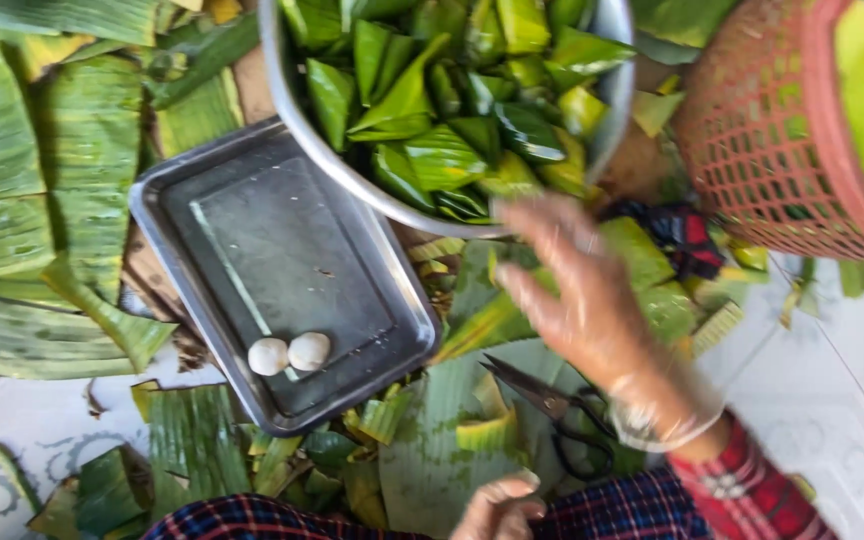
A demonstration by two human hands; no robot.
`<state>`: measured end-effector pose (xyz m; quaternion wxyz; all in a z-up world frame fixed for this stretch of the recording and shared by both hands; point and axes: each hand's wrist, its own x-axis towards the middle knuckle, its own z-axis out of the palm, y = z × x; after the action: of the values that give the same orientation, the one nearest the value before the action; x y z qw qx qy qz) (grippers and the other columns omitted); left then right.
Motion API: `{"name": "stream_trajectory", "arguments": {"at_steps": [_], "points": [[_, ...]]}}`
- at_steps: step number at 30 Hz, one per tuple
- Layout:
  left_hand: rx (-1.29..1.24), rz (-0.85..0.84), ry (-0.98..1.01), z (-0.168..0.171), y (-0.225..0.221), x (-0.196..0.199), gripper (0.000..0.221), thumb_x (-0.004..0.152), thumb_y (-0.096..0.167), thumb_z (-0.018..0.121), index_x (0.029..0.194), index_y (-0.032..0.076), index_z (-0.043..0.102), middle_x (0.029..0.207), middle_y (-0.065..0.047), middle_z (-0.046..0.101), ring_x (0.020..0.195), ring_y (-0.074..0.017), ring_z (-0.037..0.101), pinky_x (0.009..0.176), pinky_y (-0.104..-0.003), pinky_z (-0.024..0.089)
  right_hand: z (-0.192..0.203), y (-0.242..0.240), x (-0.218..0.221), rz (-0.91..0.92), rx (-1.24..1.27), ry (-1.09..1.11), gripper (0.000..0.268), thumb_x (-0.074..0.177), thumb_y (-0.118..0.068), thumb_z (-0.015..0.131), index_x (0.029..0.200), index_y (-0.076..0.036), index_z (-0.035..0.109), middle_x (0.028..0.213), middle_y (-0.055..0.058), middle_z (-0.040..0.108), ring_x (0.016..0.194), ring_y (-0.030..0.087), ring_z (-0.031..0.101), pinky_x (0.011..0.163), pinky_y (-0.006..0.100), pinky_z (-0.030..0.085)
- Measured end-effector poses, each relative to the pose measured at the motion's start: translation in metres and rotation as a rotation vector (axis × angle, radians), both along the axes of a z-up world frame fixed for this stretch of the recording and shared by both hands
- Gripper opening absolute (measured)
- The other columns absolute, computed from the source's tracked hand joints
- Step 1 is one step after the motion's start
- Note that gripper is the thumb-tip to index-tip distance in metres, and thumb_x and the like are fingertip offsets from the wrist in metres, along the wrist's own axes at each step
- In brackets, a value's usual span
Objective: Wrapping small dough balls in banana leaves to prepare traditional food items.
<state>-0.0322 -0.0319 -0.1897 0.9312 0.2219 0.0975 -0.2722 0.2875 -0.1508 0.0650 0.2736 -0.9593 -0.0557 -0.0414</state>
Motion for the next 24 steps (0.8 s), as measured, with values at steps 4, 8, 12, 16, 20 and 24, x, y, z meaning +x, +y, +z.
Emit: {"name": "stream_trajectory", "arguments": {"at_steps": [4,8,12,16,20,24], "points": [[0.417,0.002,0.012,0.061,0.027,0.036,0.029,0.088,-0.010,0.052,0.108,-0.003,0.072,0.124,-0.020,0.075,0.083,-0.0238,0.078,0.063,-0.031,0.058,-0.079,-0.057,-0.147,-0.171,-0.055,0.126,0.052,0.084,-0.011,0.074,0.135,-0.011,0.062,0.124,0.010,0.063,0.107,0.026,0.065,0.088,0.034,0.054],[0.510,-0.045,0.110,0.071,0.038,0.044,0.032,0.087,-0.010,0.053,0.110,-0.003,0.075,0.125,-0.016,0.075,0.086,-0.0274,0.078,0.066,-0.037,0.062,-0.116,-0.076,-0.226,-0.231,-0.378,0.138,0.073,0.076,-0.026,0.081,0.143,-0.014,0.055,0.117,0.009,0.062,0.095,0.028,0.062,0.083,0.040,0.052],[0.609,-0.015,0.308,0.095,0.044,0.070,0.029,0.082,-0.012,0.055,0.104,-0.003,0.072,0.126,-0.022,0.075,0.088,-0.0387,0.075,0.067,-0.048,0.057,-0.158,-0.086,-0.241,-0.200,-0.489,0.122,0.084,0.081,-0.057,0.075,0.149,-0.015,0.048,0.114,0.005,0.057,0.102,0.023,0.048,0.088,0.039,0.042],[0.696,0.084,0.257,0.131,0.083,0.103,0.030,0.082,-0.012,0.056,0.107,-0.001,0.068,0.120,-0.024,0.075,0.091,-0.0397,0.072,0.070,-0.052,0.055,-0.164,-0.078,-0.238,-0.185,-0.545,0.098,0.080,0.074,-0.036,0.085,0.145,-0.016,0.053,0.104,0.005,0.063,0.100,0.025,0.054,0.095,0.044,0.046],[1.177,0.034,-0.455,0.195,0.117,0.143,0.038,0.086,-0.004,0.062,0.122,0.006,0.069,0.114,-0.010,0.076,0.091,-0.0204,0.075,0.080,-0.033,0.060,-0.167,-0.110,-0.242,-0.353,-0.541,0.116,0.086,0.074,-0.028,0.083,0.152,-0.020,0.047,0.098,0.004,0.068,0.085,0.021,0.059,0.081,0.040,0.050],[1.654,-0.118,-0.697,0.183,0.128,0.167,0.034,0.082,0.007,0.074,0.114,0.019,0.073,0.094,0.001,0.081,0.077,-0.0132,0.078,0.070,-0.029,0.062,-0.119,-0.115,-0.242,-0.582,-0.497,-0.047,0.081,0.069,-0.024,0.084,0.143,-0.018,0.053,0.120,0.009,0.066,0.102,0.031,0.067,0.080,0.046,0.059]]}}
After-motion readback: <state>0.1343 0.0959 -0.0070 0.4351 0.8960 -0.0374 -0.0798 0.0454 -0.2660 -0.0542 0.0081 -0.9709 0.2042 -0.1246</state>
